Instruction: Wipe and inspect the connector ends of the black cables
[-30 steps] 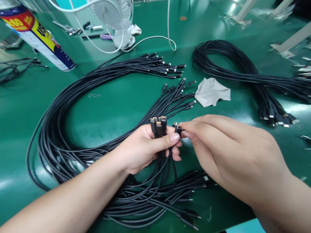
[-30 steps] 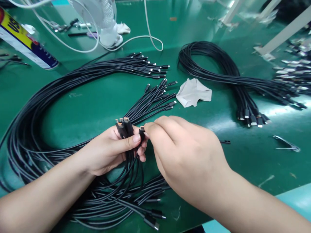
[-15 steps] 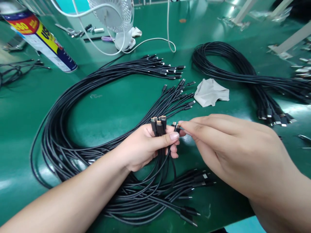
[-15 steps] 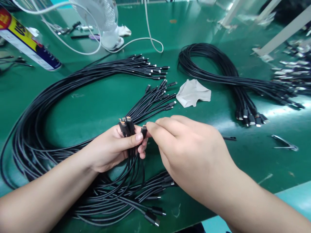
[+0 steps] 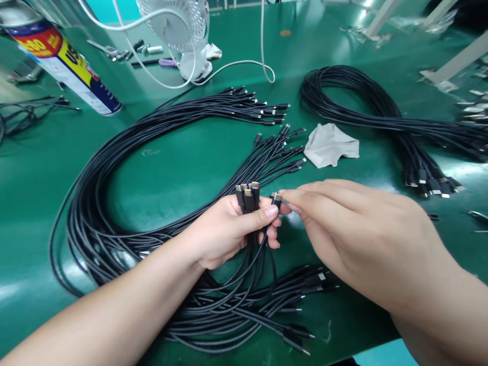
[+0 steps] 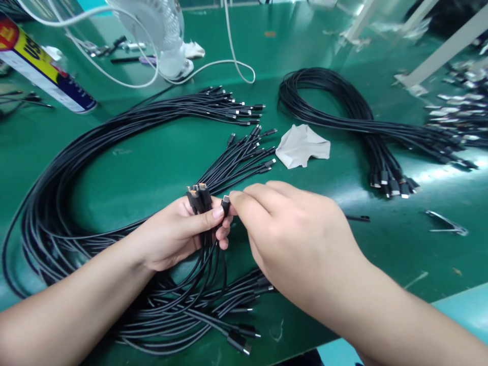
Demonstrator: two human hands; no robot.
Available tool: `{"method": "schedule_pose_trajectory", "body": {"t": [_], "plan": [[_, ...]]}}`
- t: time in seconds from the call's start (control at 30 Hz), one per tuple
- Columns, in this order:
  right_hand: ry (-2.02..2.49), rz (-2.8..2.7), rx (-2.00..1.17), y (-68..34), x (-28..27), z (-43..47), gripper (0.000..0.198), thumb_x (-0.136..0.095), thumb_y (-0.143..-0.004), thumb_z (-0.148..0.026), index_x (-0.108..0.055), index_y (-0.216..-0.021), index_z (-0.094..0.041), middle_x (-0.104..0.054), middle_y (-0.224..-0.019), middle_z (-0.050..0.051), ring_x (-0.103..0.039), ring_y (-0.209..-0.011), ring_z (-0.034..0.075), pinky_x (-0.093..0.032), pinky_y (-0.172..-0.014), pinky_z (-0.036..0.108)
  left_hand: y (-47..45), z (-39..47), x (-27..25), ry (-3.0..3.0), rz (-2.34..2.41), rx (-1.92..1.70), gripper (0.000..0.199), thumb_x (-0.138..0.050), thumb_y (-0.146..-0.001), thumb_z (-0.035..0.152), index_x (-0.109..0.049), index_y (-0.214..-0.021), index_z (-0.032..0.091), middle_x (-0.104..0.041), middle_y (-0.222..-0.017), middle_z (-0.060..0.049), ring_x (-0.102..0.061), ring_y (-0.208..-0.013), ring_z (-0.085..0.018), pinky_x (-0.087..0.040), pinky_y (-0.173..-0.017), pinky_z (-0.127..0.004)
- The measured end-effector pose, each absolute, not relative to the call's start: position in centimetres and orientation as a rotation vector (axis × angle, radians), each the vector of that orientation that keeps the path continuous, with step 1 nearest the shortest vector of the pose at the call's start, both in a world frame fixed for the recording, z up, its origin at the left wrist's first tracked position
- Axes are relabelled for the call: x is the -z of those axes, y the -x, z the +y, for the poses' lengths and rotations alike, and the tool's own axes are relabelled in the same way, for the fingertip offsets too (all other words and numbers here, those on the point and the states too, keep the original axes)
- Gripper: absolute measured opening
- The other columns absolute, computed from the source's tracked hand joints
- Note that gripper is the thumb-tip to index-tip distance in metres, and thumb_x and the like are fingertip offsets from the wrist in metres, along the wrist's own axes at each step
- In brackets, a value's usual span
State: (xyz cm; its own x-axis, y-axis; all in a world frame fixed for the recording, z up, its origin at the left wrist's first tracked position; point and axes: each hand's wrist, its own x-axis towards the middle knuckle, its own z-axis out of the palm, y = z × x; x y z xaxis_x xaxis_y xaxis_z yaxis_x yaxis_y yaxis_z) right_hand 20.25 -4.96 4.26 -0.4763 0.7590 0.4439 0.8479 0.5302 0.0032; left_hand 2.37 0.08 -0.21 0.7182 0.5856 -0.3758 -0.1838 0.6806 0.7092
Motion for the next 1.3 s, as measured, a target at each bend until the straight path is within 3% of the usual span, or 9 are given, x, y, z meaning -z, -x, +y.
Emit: {"method": "schedule_pose_trajectory", "body": {"t": [0.6, 0.8, 0.93, 1.03, 1.17, 1.3], "plan": [[1.382, -2.340, 0.189, -20.2, -4.3, -4.9, 0.022, -0.050, -0.089, -0.009, -0.070, -0.096, -0.011, -0.075, -0.091, 0.009, -0.071, -0.080, 0.022, -0.053, -0.066, 0.032, -2.5, 0.0, -0.1, -0.660, 0.671, -0.469, 0.022, -0.080, -0.074, 0.030, -0.068, -0.076, 0.012, -0.062, -0.070, 0.000, -0.060, -0.061, -0.009, -0.047, -0.060, -0.025], [1.468, -2.144, -0.334, -20.3, -4.1, -4.1, 0.014, -0.056, -0.092, -0.020, -0.068, -0.099, -0.017, -0.072, -0.091, 0.004, -0.067, -0.078, 0.017, -0.050, -0.065, 0.027, -2.4, 0.0, 0.0, -0.731, 0.664, -0.459, 0.023, -0.079, -0.075, 0.031, -0.067, -0.077, 0.012, -0.064, -0.067, 0.000, -0.062, -0.060, -0.011, -0.046, -0.061, -0.025], [1.326, -2.001, -0.732, -20.0, -3.9, -3.1, 0.020, -0.053, -0.093, -0.014, -0.062, -0.076, -0.019, -0.068, -0.066, -0.001, -0.065, -0.065, 0.012, -0.050, -0.063, 0.023, -2.5, 0.0, -0.3, -0.728, 0.635, -0.447, 0.024, -0.082, -0.071, 0.029, -0.067, -0.072, 0.010, -0.066, -0.070, -0.001, -0.062, -0.057, -0.010, -0.048, -0.059, -0.024], [1.305, -2.069, -0.482, -19.8, -3.4, -2.6, 0.024, -0.052, -0.091, -0.012, -0.058, -0.070, -0.020, -0.064, -0.062, -0.002, -0.060, -0.057, 0.012, -0.046, -0.057, 0.023, -2.6, 0.0, -0.4, -0.682, 0.650, -0.448, 0.025, -0.084, -0.069, 0.029, -0.067, -0.073, 0.010, -0.067, -0.071, -0.001, -0.063, -0.055, -0.010, -0.048, -0.056, -0.023], [1.401, -2.095, 0.016, -20.0, -2.7, -2.4, 0.021, -0.050, -0.092, -0.013, -0.056, -0.073, -0.021, -0.064, -0.067, 0.001, -0.061, -0.064, 0.015, -0.044, -0.057, 0.025, -2.7, 0.0, -0.5, -0.675, 0.717, -0.462, 0.031, -0.087, -0.064, 0.030, -0.066, -0.073, 0.009, -0.068, -0.068, -0.003, -0.064, -0.054, -0.012, -0.050, -0.056, -0.024], [1.476, -2.137, 0.045, -20.6, -2.9, -2.7, 0.010, -0.049, -0.093, -0.016, -0.056, -0.087, -0.019, -0.064, -0.074, 0.002, -0.061, -0.065, 0.016, -0.043, -0.056, 0.026, -2.9, 0.0, -0.6, -0.681, 0.791, -0.523, 0.034, -0.090, -0.058, 0.026, -0.062, -0.068, 0.010, -0.065, -0.060, -0.001, -0.063, -0.052, -0.012, -0.052, -0.055, -0.025]]}}
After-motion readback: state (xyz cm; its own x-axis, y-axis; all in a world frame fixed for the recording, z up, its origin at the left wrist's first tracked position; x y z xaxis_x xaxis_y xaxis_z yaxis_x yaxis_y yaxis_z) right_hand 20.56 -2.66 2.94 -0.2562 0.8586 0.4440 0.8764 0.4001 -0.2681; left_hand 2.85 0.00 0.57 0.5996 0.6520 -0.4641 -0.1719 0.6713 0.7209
